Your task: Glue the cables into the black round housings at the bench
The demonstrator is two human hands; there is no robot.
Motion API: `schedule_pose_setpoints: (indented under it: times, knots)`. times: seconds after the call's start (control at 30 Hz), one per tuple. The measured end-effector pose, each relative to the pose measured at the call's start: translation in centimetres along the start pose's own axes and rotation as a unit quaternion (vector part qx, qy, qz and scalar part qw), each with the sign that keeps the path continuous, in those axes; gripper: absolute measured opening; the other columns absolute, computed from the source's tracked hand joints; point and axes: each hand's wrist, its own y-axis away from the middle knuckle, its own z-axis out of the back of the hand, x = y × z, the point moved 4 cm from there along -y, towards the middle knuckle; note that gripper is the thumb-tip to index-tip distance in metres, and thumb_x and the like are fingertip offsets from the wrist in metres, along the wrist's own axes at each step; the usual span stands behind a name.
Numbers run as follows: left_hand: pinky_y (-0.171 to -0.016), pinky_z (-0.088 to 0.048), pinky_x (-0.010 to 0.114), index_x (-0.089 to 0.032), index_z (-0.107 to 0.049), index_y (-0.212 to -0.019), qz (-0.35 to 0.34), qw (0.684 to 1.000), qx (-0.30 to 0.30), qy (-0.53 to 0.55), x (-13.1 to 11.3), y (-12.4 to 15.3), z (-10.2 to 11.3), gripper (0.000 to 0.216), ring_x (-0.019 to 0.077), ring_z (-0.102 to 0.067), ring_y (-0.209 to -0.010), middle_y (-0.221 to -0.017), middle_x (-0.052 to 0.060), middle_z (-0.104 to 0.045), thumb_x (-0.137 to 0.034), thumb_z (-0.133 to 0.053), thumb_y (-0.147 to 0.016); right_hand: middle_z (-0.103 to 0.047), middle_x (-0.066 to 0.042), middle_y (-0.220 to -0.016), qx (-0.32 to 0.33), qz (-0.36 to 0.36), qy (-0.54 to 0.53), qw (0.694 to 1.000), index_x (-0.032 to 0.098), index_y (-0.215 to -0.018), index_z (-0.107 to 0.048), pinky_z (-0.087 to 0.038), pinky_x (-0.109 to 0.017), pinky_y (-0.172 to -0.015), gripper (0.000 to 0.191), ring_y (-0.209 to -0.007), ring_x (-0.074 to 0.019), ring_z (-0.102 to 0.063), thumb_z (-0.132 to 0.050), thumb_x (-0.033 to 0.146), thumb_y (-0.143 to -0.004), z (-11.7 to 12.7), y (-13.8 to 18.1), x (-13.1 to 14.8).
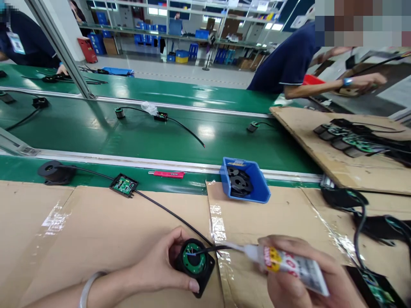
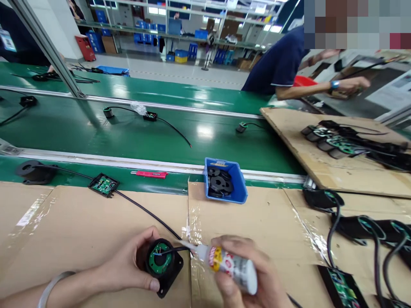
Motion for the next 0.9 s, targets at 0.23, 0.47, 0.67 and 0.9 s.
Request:
schedule_pose_setpoints:
  times: [0.23, 0.47, 0.67, 0.9]
  knots:
    - [-0.093, -0.049, 0.044, -0.023, -0.056, -0.107, -0.186, 0.866, -0.096, -0.455, -2.2, 0.4, 1.2, 0.056, 0.0309, -0.057, -0.113, -0.12, 0.008, -0.062, -0.032, -0.092, -0.064, -0.069, -0.004, -0.097, 0.09, -0.119, -0.106, 0.983, 0.023, -0.106, -0.061, -0.062, -0.029, -0.075, 0.025, -0.082, -0.0159, -0.072, -0.075, 0.03, -0.085, -4.0, -3.6, -4.5]
    - [-0.096, -0.045, 0.047, -0.022, -0.054, -0.119, -0.222, 0.827, -0.085, -0.509, -3.6, 0.8, 1.1, 0.049, 0.0298, -0.053, -0.11, -0.118, 0.008, -0.062, -0.019, -0.075, -0.075, -0.067, -0.005, -0.099, 0.183, -0.135, -0.034, 0.973, 0.015, -0.102, -0.064, -0.056, -0.042, -0.09, 0.028, -0.092, -0.0192, -0.067, -0.075, 0.034, -0.085, -13.3, -7.0, -13.3]
    - [-0.094, -0.044, 0.046, -0.022, -0.059, -0.113, -0.193, 0.826, -0.099, -0.52, -3.8, 0.8, 1.1, 0.043, 0.0294, -0.054, -0.106, -0.112, 0.006, -0.066, -0.018, -0.076, -0.073, -0.066, -0.005, -0.102, 0.208, -0.125, 0.05, 0.969, 0.014, -0.107, -0.063, -0.057, -0.04, -0.086, 0.024, -0.092, -0.018, -0.066, -0.065, 0.035, -0.096, -15.9, -7.9, -16.7]
    - [-0.091, -0.05, 0.045, -0.025, -0.059, -0.115, -0.205, 0.793, -0.118, -0.562, -3.5, 0.8, 1.6, 0.043, 0.0298, -0.059, -0.105, -0.112, 0.005, -0.068, -0.023, -0.077, -0.076, -0.061, -0.009, -0.122, 0.227, -0.058, 0.15, 0.961, 0.016, -0.127, -0.056, -0.056, -0.043, -0.092, 0.036, -0.109, -0.0229, -0.063, -0.066, 0.028, -0.095, -13.8, -8.0, -13.1]
